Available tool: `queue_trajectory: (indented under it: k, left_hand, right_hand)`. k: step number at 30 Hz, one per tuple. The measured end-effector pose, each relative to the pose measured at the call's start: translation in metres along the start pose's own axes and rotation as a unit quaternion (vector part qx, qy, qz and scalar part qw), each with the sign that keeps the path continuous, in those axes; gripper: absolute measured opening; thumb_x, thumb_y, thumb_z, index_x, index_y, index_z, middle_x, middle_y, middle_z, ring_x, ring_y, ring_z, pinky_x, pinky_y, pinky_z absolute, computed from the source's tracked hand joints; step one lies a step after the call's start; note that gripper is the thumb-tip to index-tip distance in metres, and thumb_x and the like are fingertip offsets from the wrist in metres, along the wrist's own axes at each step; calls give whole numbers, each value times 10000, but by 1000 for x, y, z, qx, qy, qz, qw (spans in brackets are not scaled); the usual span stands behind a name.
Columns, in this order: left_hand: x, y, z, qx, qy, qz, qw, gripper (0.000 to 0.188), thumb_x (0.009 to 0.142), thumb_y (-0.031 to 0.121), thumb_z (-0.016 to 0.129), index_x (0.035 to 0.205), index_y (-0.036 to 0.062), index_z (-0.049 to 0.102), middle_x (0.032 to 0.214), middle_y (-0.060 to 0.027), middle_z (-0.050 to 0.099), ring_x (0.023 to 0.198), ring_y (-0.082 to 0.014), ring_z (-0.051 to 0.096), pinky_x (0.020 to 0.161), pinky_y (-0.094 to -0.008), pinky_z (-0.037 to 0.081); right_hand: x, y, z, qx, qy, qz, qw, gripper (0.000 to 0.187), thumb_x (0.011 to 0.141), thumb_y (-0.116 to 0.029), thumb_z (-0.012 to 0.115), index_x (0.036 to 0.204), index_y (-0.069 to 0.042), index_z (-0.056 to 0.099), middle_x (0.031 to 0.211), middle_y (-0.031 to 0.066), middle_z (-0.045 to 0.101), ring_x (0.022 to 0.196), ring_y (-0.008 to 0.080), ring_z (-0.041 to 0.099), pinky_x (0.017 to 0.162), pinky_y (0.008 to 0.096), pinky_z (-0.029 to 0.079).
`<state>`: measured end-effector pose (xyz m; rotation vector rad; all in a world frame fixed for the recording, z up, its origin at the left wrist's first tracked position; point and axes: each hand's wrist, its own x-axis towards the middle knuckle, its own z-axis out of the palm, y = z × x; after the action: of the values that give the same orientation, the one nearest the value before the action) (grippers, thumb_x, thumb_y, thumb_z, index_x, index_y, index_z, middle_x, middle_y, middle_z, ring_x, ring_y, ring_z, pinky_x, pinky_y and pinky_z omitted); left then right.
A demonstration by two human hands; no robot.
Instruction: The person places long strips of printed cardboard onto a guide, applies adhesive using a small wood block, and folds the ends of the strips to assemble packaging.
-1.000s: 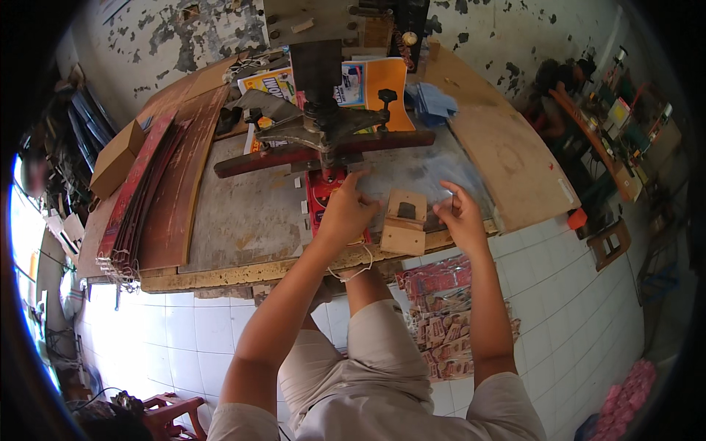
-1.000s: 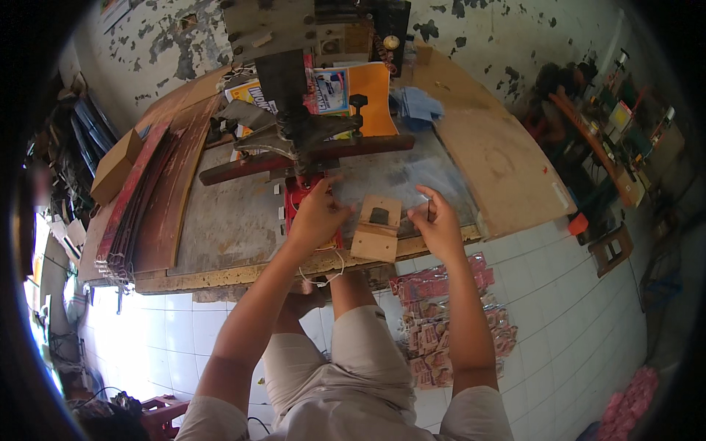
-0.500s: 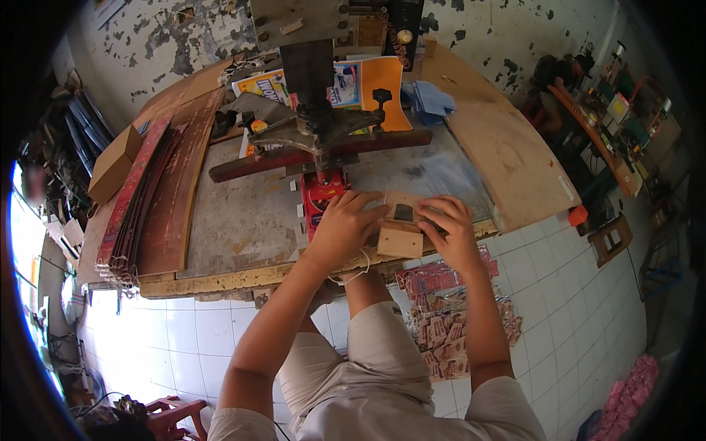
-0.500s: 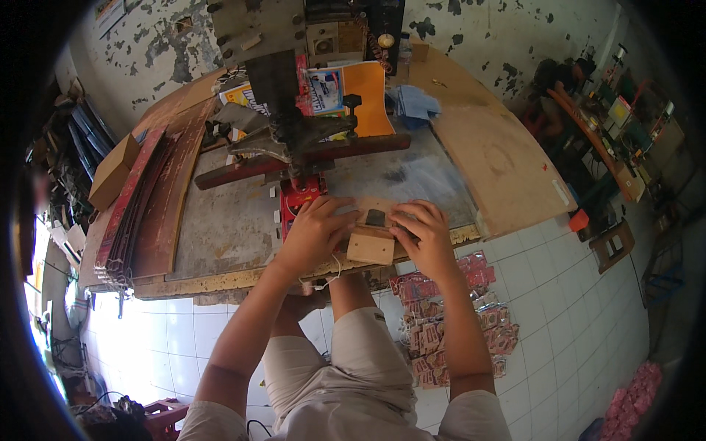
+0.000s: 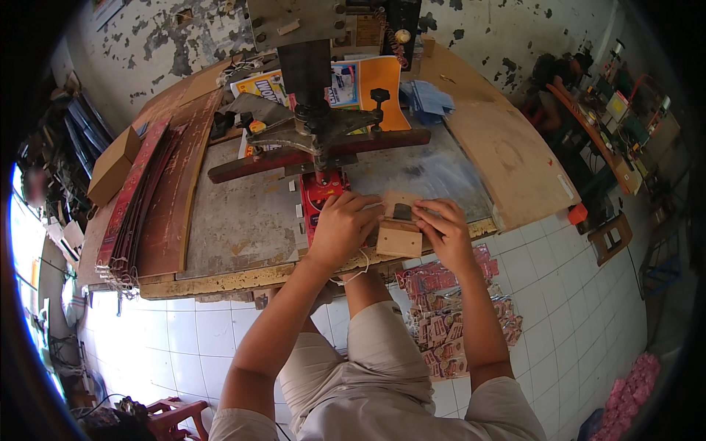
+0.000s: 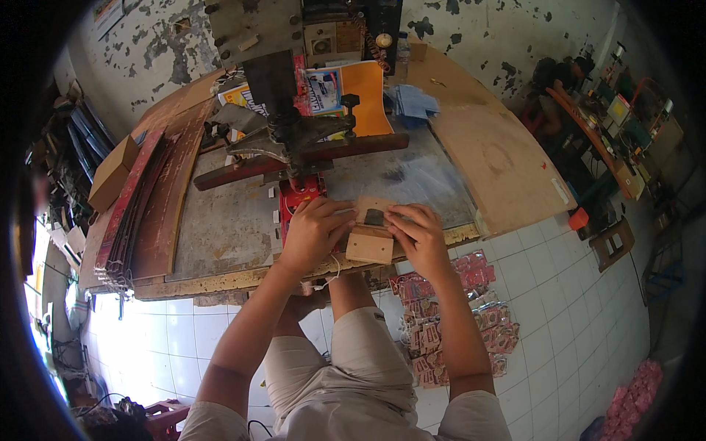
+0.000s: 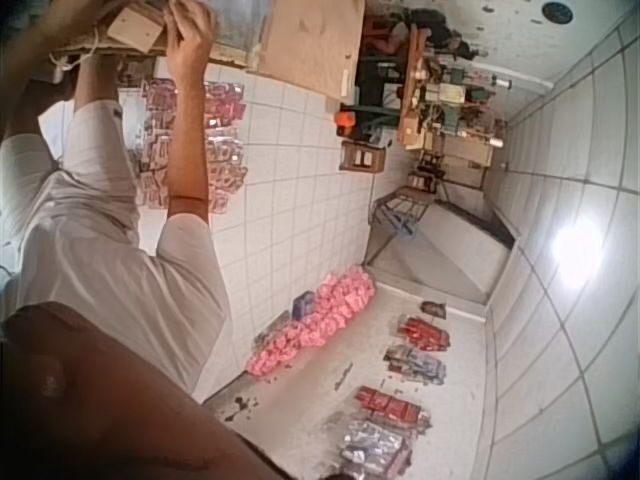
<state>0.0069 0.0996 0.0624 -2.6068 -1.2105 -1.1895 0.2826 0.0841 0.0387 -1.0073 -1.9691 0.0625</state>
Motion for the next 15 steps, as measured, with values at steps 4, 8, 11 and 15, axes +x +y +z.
queue_trajectory:
  k: [4, 8, 11, 15]
  left_hand:
    - [-2, -2, 2, -5, 0, -4, 1000, 207, 956, 202, 841, 1150, 137, 868, 1253, 7, 823, 1100, -243, 729, 951, -450, 566]
    - [-3, -3, 4, -7, 9, 2, 1000, 208, 956, 203, 843, 1151, 135, 867, 1253, 5, 823, 1091, -247, 731, 928, -445, 565]
    - [-2, -1, 3, -5, 2, -1, 1000, 214, 954, 203, 844, 1154, 131, 865, 1252, 2, 823, 1089, -253, 733, 935, -443, 572]
    - [-3, 0, 1, -10, 1, -6, 1000, 215, 957, 198, 838, 1158, 126, 862, 1246, -7, 822, 1086, -260, 735, 952, -448, 578]
  right_hand:
    - [1, -4, 1, 14, 5, 4, 1000, 290, 945, -29, 846, 1233, -51, 850, 1317, 53, 784, 1231, 312, 682, 1052, 464, 551]
    - [1, -6, 1, 11, 9, 6, 1000, 297, 944, -27, 844, 1240, -52, 849, 1314, 56, 783, 1223, 311, 682, 1048, 455, 557]
    - [0, -5, 1, 8, 11, 6, 1000, 297, 943, -27, 845, 1239, -54, 850, 1312, 55, 784, 1218, 310, 683, 1050, 452, 557]
    - [2, -7, 1, 11, 9, 2, 1000, 303, 951, -17, 834, 1253, -47, 841, 1323, 64, 780, 1215, 314, 687, 1053, 450, 557]
